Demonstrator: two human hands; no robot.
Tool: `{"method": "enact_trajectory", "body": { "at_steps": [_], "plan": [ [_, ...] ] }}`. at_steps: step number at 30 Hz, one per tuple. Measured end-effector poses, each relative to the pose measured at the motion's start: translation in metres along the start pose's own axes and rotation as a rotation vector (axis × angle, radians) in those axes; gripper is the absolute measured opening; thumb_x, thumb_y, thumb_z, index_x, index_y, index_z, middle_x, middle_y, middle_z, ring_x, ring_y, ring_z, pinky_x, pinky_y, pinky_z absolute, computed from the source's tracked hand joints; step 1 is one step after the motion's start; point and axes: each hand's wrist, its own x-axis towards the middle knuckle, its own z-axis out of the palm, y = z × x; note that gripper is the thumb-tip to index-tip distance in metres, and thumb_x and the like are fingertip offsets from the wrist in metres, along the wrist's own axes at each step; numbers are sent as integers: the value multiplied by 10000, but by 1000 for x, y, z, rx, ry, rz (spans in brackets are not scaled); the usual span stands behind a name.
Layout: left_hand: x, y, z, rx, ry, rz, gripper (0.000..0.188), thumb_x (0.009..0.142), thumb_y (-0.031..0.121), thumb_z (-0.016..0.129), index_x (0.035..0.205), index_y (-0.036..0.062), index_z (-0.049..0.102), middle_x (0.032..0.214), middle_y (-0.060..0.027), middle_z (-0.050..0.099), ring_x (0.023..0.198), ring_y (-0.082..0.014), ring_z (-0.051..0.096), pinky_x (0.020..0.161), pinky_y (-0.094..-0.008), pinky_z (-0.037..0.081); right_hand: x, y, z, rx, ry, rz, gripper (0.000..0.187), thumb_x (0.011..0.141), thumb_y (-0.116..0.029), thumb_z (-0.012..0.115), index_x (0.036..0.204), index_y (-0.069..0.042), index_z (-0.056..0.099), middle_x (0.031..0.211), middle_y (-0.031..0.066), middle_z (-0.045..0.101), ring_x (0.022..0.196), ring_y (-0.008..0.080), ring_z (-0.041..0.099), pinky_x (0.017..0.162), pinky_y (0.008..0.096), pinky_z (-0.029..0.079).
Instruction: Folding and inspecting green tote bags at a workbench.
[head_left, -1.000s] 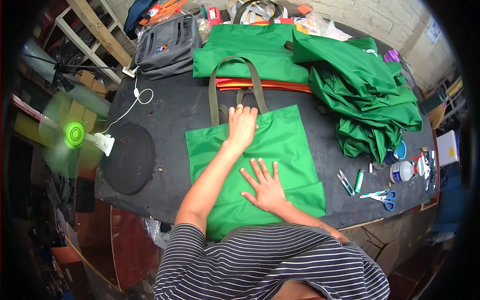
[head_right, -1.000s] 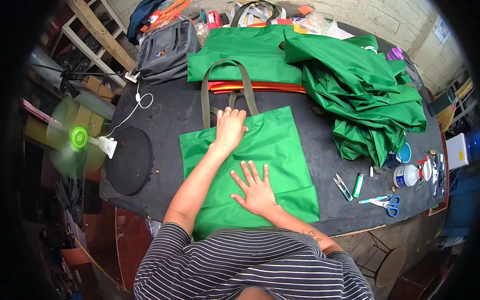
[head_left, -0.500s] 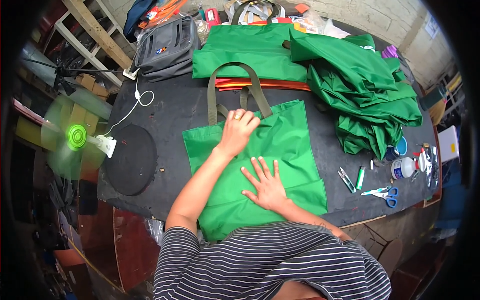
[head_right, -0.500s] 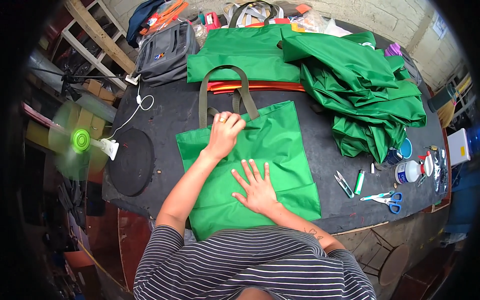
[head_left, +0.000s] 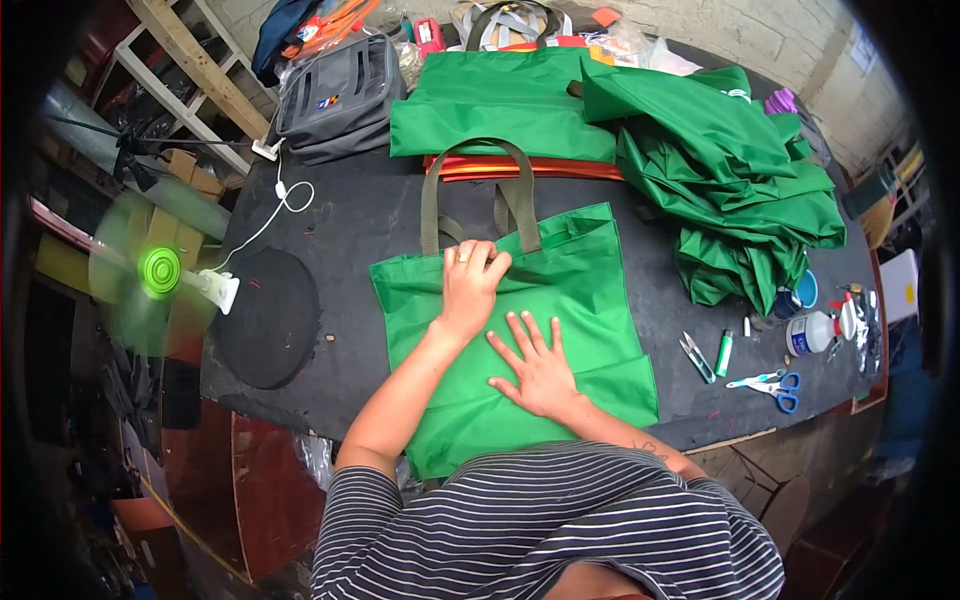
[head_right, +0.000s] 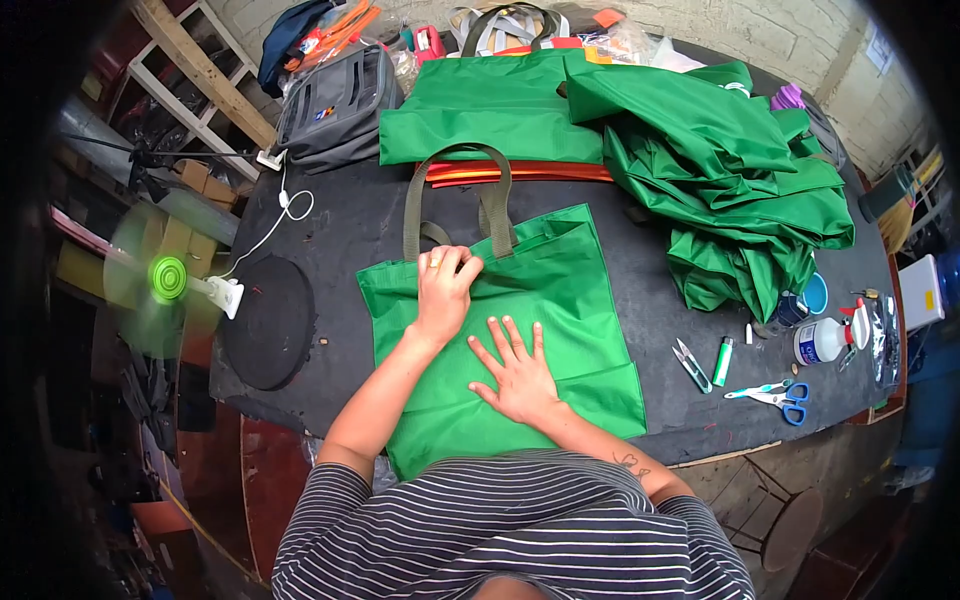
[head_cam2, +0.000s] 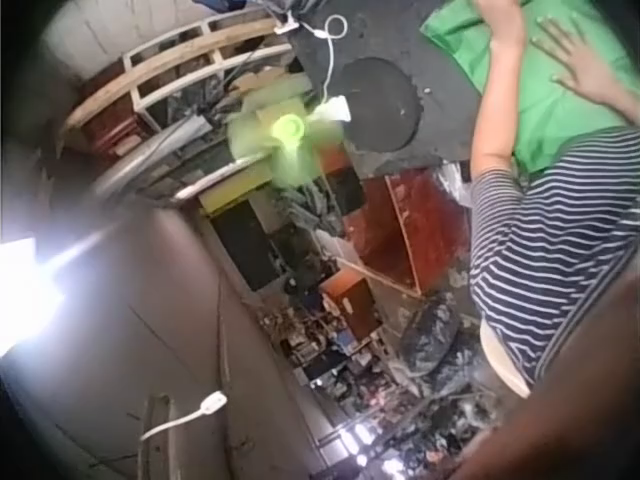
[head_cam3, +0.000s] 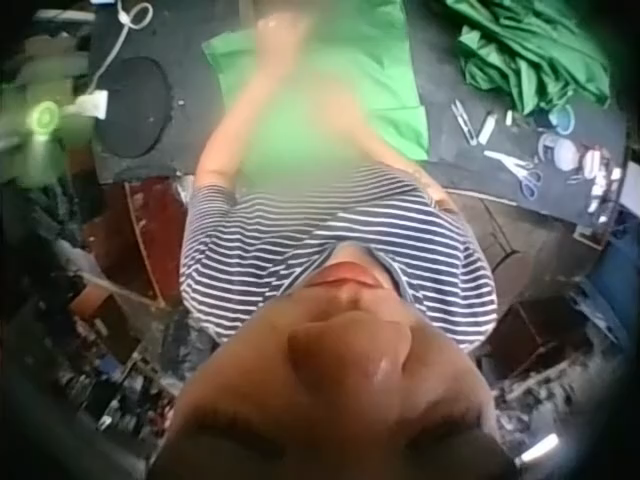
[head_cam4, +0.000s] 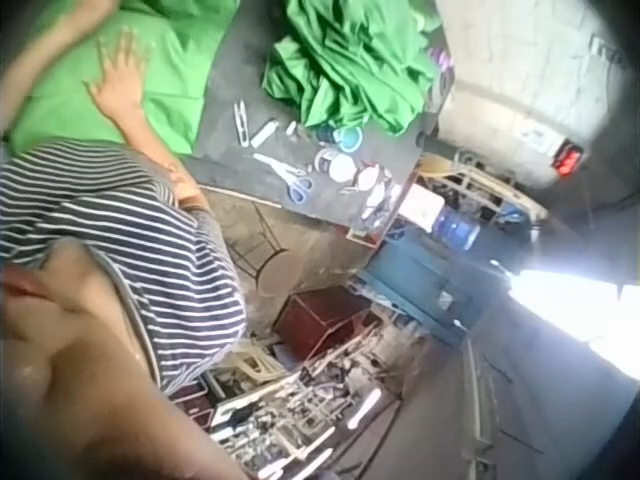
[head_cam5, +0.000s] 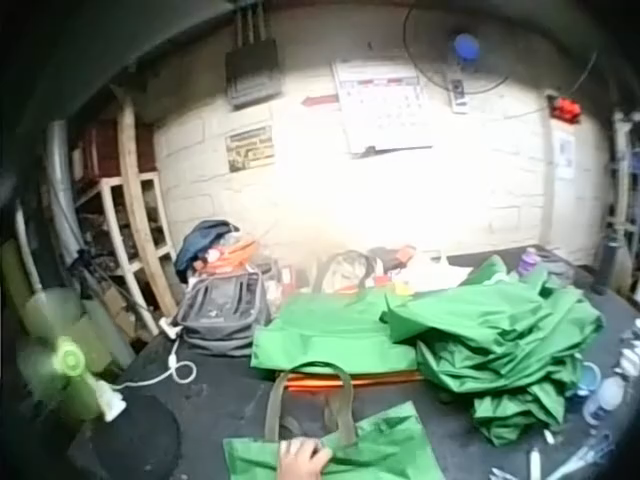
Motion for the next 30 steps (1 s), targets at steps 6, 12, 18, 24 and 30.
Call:
{"method": "enact_trajectory", "body": {
  "at_steps": [6, 12, 18, 24, 30],
  "plan": [
    [-5, 6, -5, 73, 78, 62, 119, 736, 117, 587, 855, 107, 582, 937, -37, 589, 900, -233, 564, 746, -368, 393, 0, 0, 1, 1, 35, -11, 695, 911, -609, 359, 1493, -245, 250, 1546, 172, 162, 1438, 355, 111, 1084, 676, 71],
    [-13, 8, -7, -176, 118, -75, 222, 736, 26, 649, 955, 50, 624, 978, -93, 578, 890, -250, 574, 786, -388, 432, 0, 1, 3, 49, 83, -22, 683, 896, -593, 419, 1472, -242, 311, 1531, 176, 200, 1435, 351, 126, 1077, 684, 53],
    [-17, 12, -7, -135, 152, -91, 150, 746, 38, 642, 893, 68, 629, 929, -51, 568, 875, -244, 548, 783, -389, 405, 16, 14, -31, 549, 393, -9, 430, 850, -200, 628, 1258, -102, 532, 1397, 167, 412, 1208, 359, 447, 1003, 503, 344],
    [-23, 27, -8, -58, 275, -24, 148, 684, 35, 673, 810, 106, 640, 834, -25, 566, 810, -211, 553, 712, -356, 400, 70, 39, -109, 112, 728, -171, 323, 688, 5, 642, 998, -87, 645, 1135, 11, 596, 966, 273, 480, 842, 397, 373],
    [-17, 35, -18, 87, 303, -1, 129, 713, 90, 661, 835, 131, 650, 858, 11, 581, 816, -194, 549, 760, -360, 385, 100, 55, -126, 7, 354, -231, 151, 614, -154, 750, 749, -115, 695, 968, -10, 582, 955, 261, 456, 821, 394, 343]
  ]
}}
